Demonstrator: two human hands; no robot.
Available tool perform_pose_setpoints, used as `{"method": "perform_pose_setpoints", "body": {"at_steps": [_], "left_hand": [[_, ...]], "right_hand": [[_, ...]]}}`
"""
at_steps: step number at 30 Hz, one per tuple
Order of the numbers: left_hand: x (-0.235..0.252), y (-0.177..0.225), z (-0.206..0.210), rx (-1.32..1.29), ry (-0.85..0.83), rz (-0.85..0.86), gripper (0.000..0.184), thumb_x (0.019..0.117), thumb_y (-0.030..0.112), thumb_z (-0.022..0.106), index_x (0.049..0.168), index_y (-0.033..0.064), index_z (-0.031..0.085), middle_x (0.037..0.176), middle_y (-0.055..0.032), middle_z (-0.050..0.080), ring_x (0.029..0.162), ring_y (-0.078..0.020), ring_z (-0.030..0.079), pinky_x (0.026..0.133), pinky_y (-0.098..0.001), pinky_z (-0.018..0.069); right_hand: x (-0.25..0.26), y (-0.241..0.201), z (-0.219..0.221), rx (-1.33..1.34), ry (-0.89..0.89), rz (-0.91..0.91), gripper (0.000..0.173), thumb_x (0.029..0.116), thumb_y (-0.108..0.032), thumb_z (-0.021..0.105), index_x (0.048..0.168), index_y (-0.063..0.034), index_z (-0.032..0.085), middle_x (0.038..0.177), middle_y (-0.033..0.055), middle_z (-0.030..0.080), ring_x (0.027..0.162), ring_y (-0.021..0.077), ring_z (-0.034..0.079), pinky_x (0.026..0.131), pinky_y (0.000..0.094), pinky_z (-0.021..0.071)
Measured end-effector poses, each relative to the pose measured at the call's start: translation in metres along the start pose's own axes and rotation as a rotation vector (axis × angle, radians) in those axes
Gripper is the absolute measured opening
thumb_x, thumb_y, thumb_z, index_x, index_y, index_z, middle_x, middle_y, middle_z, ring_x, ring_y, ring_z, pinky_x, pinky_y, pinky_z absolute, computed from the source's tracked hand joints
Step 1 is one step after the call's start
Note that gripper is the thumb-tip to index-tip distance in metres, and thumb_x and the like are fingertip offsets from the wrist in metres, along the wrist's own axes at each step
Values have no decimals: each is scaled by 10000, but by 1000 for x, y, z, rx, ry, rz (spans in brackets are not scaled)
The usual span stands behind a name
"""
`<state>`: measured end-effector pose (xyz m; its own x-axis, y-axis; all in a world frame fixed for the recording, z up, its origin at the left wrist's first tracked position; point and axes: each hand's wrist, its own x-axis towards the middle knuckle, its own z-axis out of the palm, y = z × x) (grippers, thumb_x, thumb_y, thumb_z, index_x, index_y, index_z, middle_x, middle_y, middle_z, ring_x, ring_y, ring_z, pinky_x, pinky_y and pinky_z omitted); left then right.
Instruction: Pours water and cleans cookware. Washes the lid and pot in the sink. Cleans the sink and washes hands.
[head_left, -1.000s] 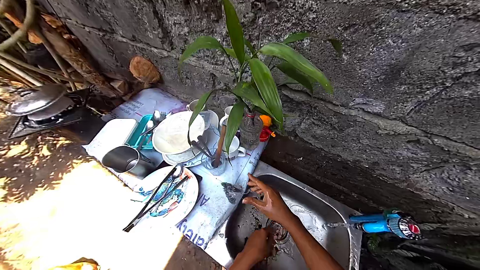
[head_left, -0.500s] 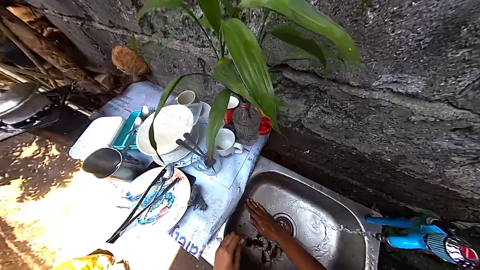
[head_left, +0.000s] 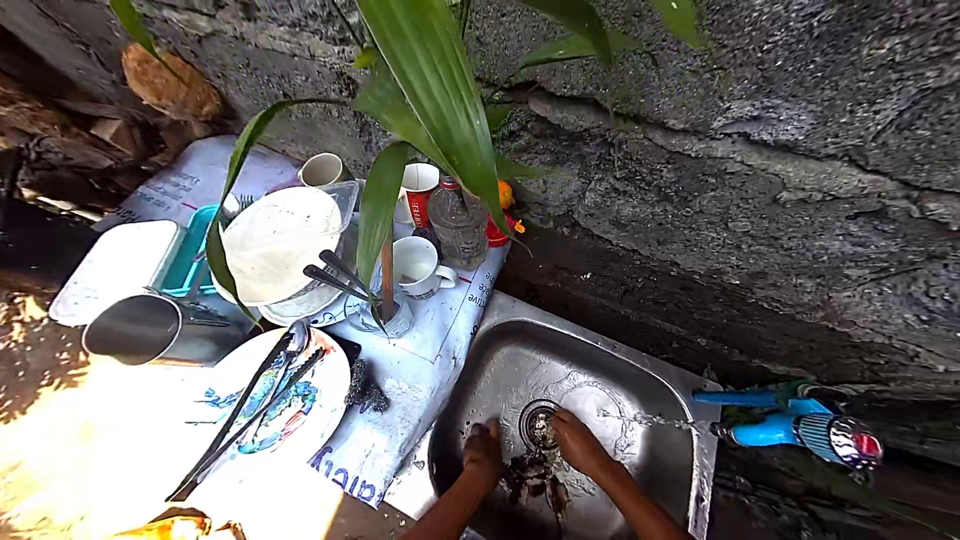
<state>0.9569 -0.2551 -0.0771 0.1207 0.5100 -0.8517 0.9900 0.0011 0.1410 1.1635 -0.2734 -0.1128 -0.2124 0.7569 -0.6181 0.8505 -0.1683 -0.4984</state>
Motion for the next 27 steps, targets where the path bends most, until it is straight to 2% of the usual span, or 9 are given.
{"method": "perform_pose_setpoints", "body": {"at_steps": [3, 9, 11, 15, 18, 21, 23, 25, 27], "left_hand": [[10, 13, 0, -227, -19, 283, 891, 883, 64, 754, 1568, -2, 189, 1409, -339, 506, 1199, -483, 606, 1012, -597, 502], [-14, 0, -9, 99, -195, 65, 1174, 763, 193, 885, 1604, -5, 90, 1398, -321, 534, 1240, -478, 583, 1014, -622, 481], [-4, 11, 6, 2, -219, 139, 1214, 770, 153, 876, 1603, 1, 8, 1333, -322, 572, 1164, -458, 634, 985, -595, 515], [9, 38, 17, -433, -61, 272, 1010, 865, 110, 779, 1578, -18, 76, 1271, -319, 597, 1107, -422, 667, 982, -553, 529], [5, 26, 3, -376, 97, 184, 985, 844, 139, 805, 1571, -13, 159, 1340, -313, 564, 1164, -439, 641, 999, -558, 525], [-4, 11, -1, -84, -143, 80, 1062, 827, 211, 844, 1577, -18, 128, 1353, -318, 565, 1207, -460, 614, 1016, -591, 497], [9, 12, 15, -257, -130, 166, 957, 847, 136, 803, 1556, -19, 180, 1284, -295, 608, 1135, -414, 659, 985, -554, 528], [25, 21, 25, -597, -17, 304, 803, 858, 61, 781, 1488, -39, 293, 1178, -250, 672, 1049, -349, 705, 950, -502, 567], [20, 29, 12, -564, 60, 288, 756, 881, 76, 749, 1491, -32, 314, 1194, -247, 668, 1100, -374, 683, 989, -527, 538]], "right_hand": [[-19, -8, 8, 184, 59, 43, 388, 1056, -161, 520, 1408, -8, 582, 1406, 226, 580, 1315, 347, 565, 1149, 470, 423], [-80, -1, 26, 426, -195, 633, 624, 1081, -374, 495, 1532, 25, 333, 1311, 293, 608, 1101, 406, 680, 959, 551, 547], [-73, -6, 55, 765, -95, 644, 636, 1065, -316, 556, 1527, 24, 283, 1285, 306, 605, 992, 400, 723, 865, 537, 609], [-48, -26, 53, 1186, 252, 532, 503, 1077, -178, 526, 1493, 21, 324, 1288, 296, 585, 996, 361, 715, 862, 497, 608], [-57, -10, 30, 984, 319, 552, 455, 1080, -221, 520, 1451, 13, 400, 1163, 259, 667, 952, 351, 732, 836, 507, 609], [-64, 8, 26, 557, 182, 689, 506, 1075, -284, 501, 1481, -1, 396, 1177, 252, 686, 1009, 373, 725, 916, 534, 574], [-54, 3, 31, 505, 191, 642, 526, 1066, -225, 497, 1510, 16, 347, 1198, 269, 670, 1036, 382, 715, 935, 536, 562], [-39, -5, 35, 670, 240, 466, 441, 1070, -147, 486, 1463, 38, 409, 1205, 262, 655, 1032, 358, 712, 937, 511, 580], [-35, -11, 26, 660, 316, 426, 360, 1063, -131, 482, 1388, 17, 517, 1164, 225, 682, 1019, 335, 711, 930, 505, 571]]}}
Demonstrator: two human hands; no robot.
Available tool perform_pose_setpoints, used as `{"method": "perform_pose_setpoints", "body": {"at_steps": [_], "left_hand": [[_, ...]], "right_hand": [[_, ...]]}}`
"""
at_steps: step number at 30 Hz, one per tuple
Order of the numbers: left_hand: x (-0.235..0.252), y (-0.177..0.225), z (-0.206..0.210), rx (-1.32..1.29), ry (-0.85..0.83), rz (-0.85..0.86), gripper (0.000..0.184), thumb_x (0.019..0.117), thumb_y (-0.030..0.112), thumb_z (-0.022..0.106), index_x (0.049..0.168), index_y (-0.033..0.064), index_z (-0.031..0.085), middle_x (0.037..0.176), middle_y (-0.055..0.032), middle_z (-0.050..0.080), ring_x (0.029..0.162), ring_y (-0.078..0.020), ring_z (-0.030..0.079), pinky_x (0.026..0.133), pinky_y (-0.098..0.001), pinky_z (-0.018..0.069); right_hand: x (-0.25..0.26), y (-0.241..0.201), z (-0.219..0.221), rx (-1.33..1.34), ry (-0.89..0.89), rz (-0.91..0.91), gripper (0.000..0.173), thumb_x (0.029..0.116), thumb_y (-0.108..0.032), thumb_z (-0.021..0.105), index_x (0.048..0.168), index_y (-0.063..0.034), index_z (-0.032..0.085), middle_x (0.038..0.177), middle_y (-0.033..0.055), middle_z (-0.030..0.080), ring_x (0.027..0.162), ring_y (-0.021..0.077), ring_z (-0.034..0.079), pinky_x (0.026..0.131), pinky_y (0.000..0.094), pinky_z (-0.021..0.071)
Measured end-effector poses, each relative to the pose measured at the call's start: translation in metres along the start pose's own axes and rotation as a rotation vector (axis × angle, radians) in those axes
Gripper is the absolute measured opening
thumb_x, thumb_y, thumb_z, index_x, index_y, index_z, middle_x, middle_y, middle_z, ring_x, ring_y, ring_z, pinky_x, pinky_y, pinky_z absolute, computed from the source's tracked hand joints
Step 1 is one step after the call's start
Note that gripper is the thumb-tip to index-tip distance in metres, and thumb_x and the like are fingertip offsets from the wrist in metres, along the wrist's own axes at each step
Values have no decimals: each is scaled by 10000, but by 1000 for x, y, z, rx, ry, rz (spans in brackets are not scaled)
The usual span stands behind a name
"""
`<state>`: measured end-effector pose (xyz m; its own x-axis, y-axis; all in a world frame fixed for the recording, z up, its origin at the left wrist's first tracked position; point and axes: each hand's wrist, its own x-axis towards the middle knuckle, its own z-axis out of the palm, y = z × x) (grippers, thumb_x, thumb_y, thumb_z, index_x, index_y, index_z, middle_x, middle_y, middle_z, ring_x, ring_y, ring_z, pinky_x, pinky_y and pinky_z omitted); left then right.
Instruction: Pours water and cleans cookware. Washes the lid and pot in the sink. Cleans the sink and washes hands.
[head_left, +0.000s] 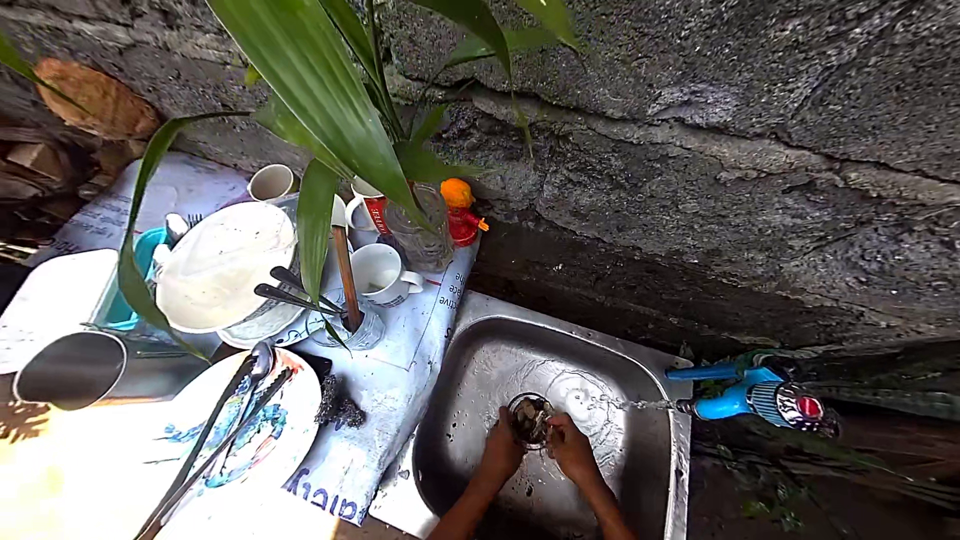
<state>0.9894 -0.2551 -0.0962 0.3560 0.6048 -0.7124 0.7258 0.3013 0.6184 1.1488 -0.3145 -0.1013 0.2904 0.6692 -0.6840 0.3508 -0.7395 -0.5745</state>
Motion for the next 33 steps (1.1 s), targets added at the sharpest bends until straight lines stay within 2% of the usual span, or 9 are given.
{"method": "perform_pose_setpoints", "body": {"at_steps": [4, 9, 16, 18, 22, 25, 29, 31, 33], "left_hand": [[-1, 6, -13, 206, 49, -68, 789, 896, 145, 756, 1508, -51, 297, 1381, -301, 541, 1223, -423, 609, 1039, -532, 500], [27, -3, -1, 416, 85, 70, 791, 839, 84, 790, 1519, 33, 389, 1536, -301, 347, 1324, -468, 498, 1039, -523, 509], [29, -6, -7, 405, 41, 246, 536, 934, -10, 610, 1457, -17, 489, 1468, -239, 515, 1353, -365, 526, 1141, -462, 430], [15, 0, -7, 472, 41, 218, 491, 962, -8, 569, 1446, -2, 490, 1442, -246, 511, 1304, -385, 556, 1087, -478, 478], [-1, -4, 4, 688, -7, 191, 396, 1005, 63, 528, 1394, 57, 602, 1446, -258, 504, 1321, -422, 516, 1076, -516, 462], [2, -3, 7, 815, -61, 132, 394, 1020, 167, 552, 1405, 108, 608, 1483, -248, 476, 1355, -423, 479, 1087, -557, 425], [0, 6, 17, 932, -76, 76, 466, 1026, 128, 515, 1478, 19, 489, 1512, -278, 432, 1354, -442, 474, 1088, -572, 407], [-1, 12, 23, 954, -73, 31, 515, 1016, 78, 493, 1515, -23, 415, 1529, -286, 410, 1356, -444, 473, 1089, -570, 404], [-2, 15, 32, 931, -66, -24, 569, 1015, 75, 493, 1548, -48, 336, 1540, -295, 388, 1355, -446, 474, 1090, -569, 403]], "right_hand": [[5, 5, -20, -144, 263, -16, 350, 1037, -93, 515, 1345, 69, 549, 1339, 280, 580, 1222, 395, 608, 1056, 508, 484], [22, 13, -6, 80, 45, -183, 309, 1042, -39, 476, 1309, 42, 611, 1209, 209, 683, 1080, 280, 699, 995, 429, 553], [9, 14, -31, -49, 96, -212, 306, 1052, -69, 476, 1294, 9, 646, 1186, 172, 718, 1099, 264, 706, 1027, 440, 536], [-21, 6, -44, -174, 304, -425, 280, 1045, -123, 525, 1213, 14, 701, 1107, 177, 742, 1021, 306, 729, 953, 485, 567], [-86, -21, -81, -325, 899, -933, 263, 986, -285, 614, 949, -97, 794, 844, 71, 734, 832, 226, 684, 791, 361, 547], [-136, -62, -134, -482, 1127, -941, 216, 994, -299, 655, 1086, -123, 740, 1007, 125, 687, 969, 295, 607, 893, 410, 445], [-176, -99, -176, -539, 1151, -871, 414, 943, -338, 723, 1193, -7, 732, 840, 171, 704, 739, 267, 613, 706, 342, 487], [-194, -108, -185, -501, 1152, -867, 449, 929, -361, 750, 1194, -5, 682, 864, 167, 540, 780, 226, 499, 724, 273, 407], [-209, -114, -201, -540, 1097, -766, 551, 922, -406, 753, 1248, 31, 668, 959, 237, 556, 784, 259, 530, 695, 314, 443]]}}
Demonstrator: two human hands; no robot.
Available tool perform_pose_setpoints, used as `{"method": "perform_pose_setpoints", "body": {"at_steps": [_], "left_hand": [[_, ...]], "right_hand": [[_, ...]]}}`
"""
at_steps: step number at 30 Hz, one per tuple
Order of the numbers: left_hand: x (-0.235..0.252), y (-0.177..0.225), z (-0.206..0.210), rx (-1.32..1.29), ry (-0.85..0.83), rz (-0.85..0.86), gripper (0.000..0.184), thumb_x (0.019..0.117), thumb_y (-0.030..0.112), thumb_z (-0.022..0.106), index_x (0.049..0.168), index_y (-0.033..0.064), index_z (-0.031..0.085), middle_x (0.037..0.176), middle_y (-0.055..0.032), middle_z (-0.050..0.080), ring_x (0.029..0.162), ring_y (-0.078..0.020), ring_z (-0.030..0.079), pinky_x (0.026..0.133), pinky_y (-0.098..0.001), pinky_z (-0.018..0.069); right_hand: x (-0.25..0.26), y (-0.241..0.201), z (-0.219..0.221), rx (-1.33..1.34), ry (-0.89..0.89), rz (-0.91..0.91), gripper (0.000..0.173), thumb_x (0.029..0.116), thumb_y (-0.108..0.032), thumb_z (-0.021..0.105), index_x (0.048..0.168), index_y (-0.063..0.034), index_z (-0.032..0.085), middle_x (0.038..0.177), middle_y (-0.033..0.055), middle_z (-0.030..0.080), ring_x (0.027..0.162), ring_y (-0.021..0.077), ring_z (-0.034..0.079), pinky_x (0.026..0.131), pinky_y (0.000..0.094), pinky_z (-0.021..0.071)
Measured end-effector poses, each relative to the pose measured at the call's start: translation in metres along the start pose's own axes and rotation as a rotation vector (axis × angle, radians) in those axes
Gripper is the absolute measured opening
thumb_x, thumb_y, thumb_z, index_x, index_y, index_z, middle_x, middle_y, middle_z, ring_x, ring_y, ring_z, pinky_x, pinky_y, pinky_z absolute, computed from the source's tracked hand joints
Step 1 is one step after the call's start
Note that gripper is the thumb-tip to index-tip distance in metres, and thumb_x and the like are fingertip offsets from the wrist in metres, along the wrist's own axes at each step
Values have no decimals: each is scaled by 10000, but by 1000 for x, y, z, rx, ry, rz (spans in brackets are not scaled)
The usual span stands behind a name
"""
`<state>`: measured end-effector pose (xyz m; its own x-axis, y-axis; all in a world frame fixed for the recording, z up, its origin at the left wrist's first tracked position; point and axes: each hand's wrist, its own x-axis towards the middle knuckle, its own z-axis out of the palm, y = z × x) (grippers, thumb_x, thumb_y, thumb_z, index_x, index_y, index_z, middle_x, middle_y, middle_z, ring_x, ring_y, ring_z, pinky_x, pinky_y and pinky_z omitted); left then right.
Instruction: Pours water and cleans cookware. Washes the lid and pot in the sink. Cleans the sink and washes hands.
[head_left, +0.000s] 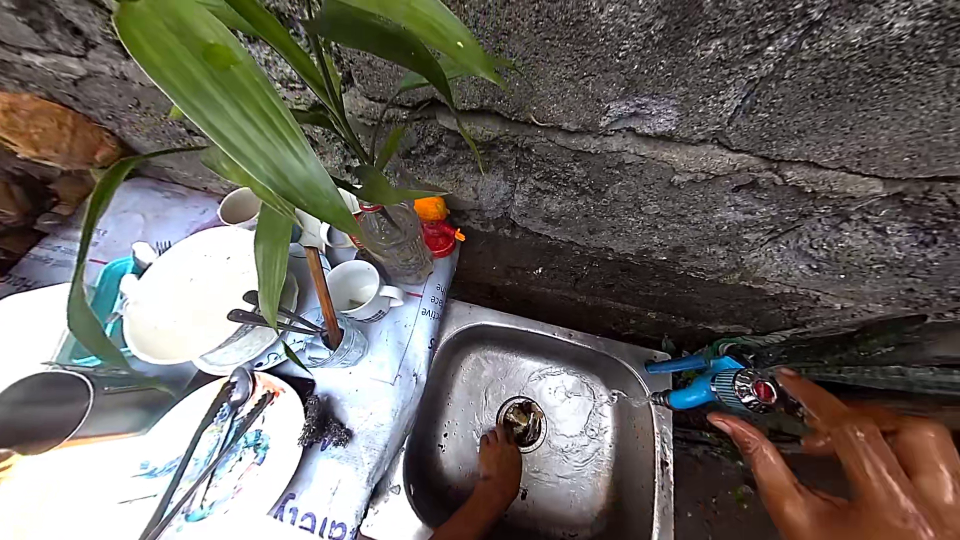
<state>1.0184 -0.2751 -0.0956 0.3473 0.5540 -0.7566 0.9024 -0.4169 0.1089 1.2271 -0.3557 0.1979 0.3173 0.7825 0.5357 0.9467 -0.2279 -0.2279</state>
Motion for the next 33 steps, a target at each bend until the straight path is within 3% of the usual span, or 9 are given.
{"method": "perform_pose_setpoints", "body": {"at_steps": [4, 8, 12, 20, 22, 25, 28, 31, 33], "left_hand": [[5, 10, 7, -179, 33, -86, 613, 1007, 142, 541, 1553, -37, 327, 1539, -269, 403, 1327, -420, 514, 1074, -556, 435], [10, 4, 10, -326, 37, -87, 571, 997, 164, 576, 1532, 44, 418, 1546, -223, 425, 1315, -405, 535, 1058, -575, 452], [15, -8, 1, -376, 41, -69, 488, 988, 191, 584, 1472, 145, 542, 1498, -176, 502, 1295, -383, 557, 1041, -582, 460], [20, -22, 1, -453, -25, -56, 492, 1007, 235, 579, 1497, 234, 526, 1420, -160, 595, 1260, -378, 602, 1012, -606, 485], [23, -26, 3, -498, -53, -37, 493, 1011, 248, 576, 1500, 236, 519, 1388, -164, 620, 1240, -388, 618, 989, -625, 496], [26, -32, 4, -565, -61, 5, 484, 1004, 249, 603, 1483, 211, 541, 1377, -177, 626, 1244, -397, 615, 1002, -632, 487], [28, -32, 4, -608, -57, 29, 483, 998, 243, 621, 1474, 194, 551, 1376, -181, 626, 1256, -392, 608, 1023, -624, 476], [30, -34, 11, -630, -54, 38, 525, 981, 240, 647, 1488, 168, 534, 1380, -193, 621, 1265, -391, 604, 1043, -605, 471], [35, -37, 17, -687, -36, 48, 554, 955, 228, 684, 1485, 150, 541, 1379, -197, 622, 1269, -384, 602, 1062, -592, 463]], "right_hand": [[16, 18, 2, -64, -238, 61, 597, 953, -486, 652, 1254, 28, 688, 1018, 277, 670, 791, 397, 674, 663, 507, 546], [20, 25, 12, -71, -220, 3, 566, 965, -506, 593, 1161, 8, 728, 917, 225, 676, 717, 362, 656, 601, 487, 516], [20, 36, 9, 27, -272, -65, 507, 983, -456, 590, 1248, -41, 711, 1070, 225, 698, 920, 385, 676, 760, 491, 542], [21, 34, 9, 9, -307, -91, 486, 991, -416, 551, 1226, -17, 697, 1085, 241, 683, 938, 418, 667, 774, 520, 540], [21, 28, 8, -59, -297, -32, 570, 983, -492, 579, 1178, 31, 692, 996, 264, 673, 805, 417, 673, 665, 541, 535], [22, 11, 21, -296, -180, 131, 715, 965, -625, 501, 902, 73, 644, 706, 261, 622, 584, 448, 632, 484, 563, 431], [34, -6, 22, -471, -232, 272, 760, 979, -664, 423, 817, 55, 606, 631, 272, 587, 603, 507, 636, 483, 593, 414], [37, -15, 16, -443, -269, 320, 805, 955, -716, 447, 859, 63, 621, 655, 285, 602, 636, 523, 645, 516, 620, 427], [16, -15, 12, -244, -101, 236, 755, 964, -614, 548, 1102, 123, 641, 687, 230, 615, 554, 394, 597, 492, 525, 432]]}}
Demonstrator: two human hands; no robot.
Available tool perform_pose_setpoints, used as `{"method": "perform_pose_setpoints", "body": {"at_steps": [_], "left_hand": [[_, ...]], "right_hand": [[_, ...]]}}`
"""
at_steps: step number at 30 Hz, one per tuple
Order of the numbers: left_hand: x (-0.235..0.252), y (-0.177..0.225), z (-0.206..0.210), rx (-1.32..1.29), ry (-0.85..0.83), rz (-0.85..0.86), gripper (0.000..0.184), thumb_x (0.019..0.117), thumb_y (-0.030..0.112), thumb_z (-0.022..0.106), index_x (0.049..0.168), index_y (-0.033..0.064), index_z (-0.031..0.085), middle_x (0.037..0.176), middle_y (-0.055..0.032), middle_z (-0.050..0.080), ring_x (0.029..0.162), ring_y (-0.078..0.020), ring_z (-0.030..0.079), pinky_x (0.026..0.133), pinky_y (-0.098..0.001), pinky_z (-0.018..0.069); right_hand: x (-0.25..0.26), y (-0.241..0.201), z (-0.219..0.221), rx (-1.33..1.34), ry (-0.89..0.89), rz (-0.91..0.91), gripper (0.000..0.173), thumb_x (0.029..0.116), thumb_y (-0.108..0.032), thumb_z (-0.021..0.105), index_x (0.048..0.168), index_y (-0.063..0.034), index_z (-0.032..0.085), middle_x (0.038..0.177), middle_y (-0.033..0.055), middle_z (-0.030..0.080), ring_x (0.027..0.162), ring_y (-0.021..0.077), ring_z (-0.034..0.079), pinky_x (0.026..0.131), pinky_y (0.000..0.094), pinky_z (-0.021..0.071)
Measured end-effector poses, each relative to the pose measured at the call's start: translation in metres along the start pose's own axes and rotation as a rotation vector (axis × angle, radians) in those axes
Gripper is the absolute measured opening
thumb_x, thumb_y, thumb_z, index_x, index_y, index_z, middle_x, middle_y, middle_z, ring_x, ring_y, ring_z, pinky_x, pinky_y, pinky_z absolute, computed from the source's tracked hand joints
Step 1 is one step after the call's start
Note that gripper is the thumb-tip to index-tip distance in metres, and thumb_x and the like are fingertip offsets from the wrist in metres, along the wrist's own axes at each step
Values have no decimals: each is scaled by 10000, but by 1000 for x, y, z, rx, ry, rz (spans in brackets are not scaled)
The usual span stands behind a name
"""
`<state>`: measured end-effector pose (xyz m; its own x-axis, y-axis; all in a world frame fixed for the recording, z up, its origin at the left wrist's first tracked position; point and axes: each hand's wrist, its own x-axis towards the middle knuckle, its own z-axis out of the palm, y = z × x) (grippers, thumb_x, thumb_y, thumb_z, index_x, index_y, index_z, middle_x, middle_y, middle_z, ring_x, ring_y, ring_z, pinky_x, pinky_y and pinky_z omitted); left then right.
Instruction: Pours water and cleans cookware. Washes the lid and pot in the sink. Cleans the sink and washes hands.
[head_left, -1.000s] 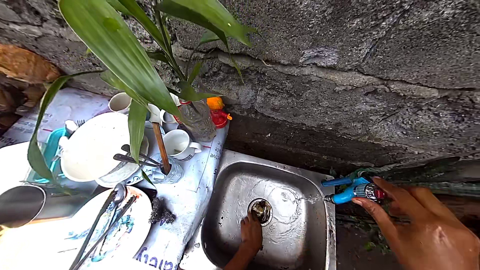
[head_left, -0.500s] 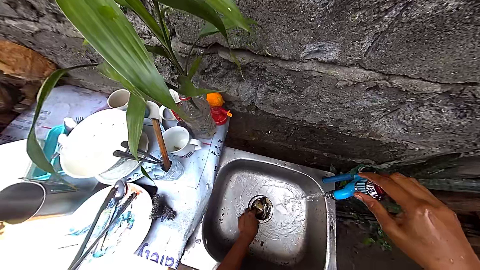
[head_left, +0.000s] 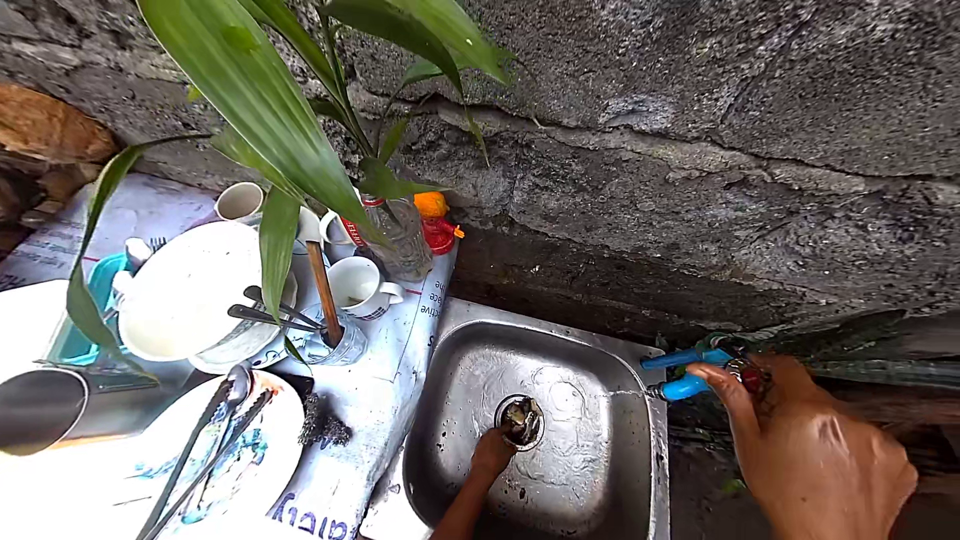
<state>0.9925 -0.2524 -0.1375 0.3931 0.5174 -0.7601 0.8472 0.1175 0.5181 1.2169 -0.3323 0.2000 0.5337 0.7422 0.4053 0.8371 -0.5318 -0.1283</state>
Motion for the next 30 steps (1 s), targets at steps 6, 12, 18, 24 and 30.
{"method": "perform_pose_setpoints", "body": {"at_steps": [6, 12, 18, 24, 30], "left_hand": [[5, -12, 1, -103, -2, 64, 582, 935, 204, 716, 1482, 114, 539, 1356, -222, 628, 1256, -389, 605, 1078, -584, 447], [-6, -1, -2, 20, 5, -1, 607, 953, 255, 692, 1522, 180, 493, 1379, -187, 623, 1253, -388, 609, 1049, -602, 467], [-8, 6, 1, 35, 27, -25, 573, 952, 278, 700, 1485, 157, 524, 1357, -186, 634, 1240, -378, 620, 1043, -589, 480], [-7, 3, -1, 9, 15, -15, 604, 941, 260, 712, 1506, 198, 507, 1359, -183, 633, 1229, -381, 624, 1018, -606, 488], [-9, 4, -1, -8, 13, -31, 617, 940, 257, 713, 1514, 195, 496, 1359, -178, 633, 1234, -380, 621, 1018, -608, 487]], "right_hand": [[-122, -16, 139, 646, -296, 92, 246, 1017, -163, 553, 1035, 33, 700, 815, 127, 706, 693, 179, 698, 670, 357, 602], [-129, -4, 280, 547, -1162, 425, 343, 1011, -131, 601, 1313, 31, 601, 1153, 221, 698, 1032, 328, 711, 956, 493, 558], [-134, -17, 293, 584, -1035, 322, 327, 950, -95, 661, 1256, 17, 639, 1083, 201, 711, 1004, 326, 697, 943, 509, 539], [-135, -17, 295, 554, -978, 284, 216, 959, -107, 660, 1121, 33, 693, 1066, 204, 702, 1011, 333, 682, 947, 508, 526], [-132, -9, 292, 583, -979, 362, 194, 953, -133, 688, 1069, 21, 706, 977, 186, 724, 923, 303, 708, 894, 496, 552]]}}
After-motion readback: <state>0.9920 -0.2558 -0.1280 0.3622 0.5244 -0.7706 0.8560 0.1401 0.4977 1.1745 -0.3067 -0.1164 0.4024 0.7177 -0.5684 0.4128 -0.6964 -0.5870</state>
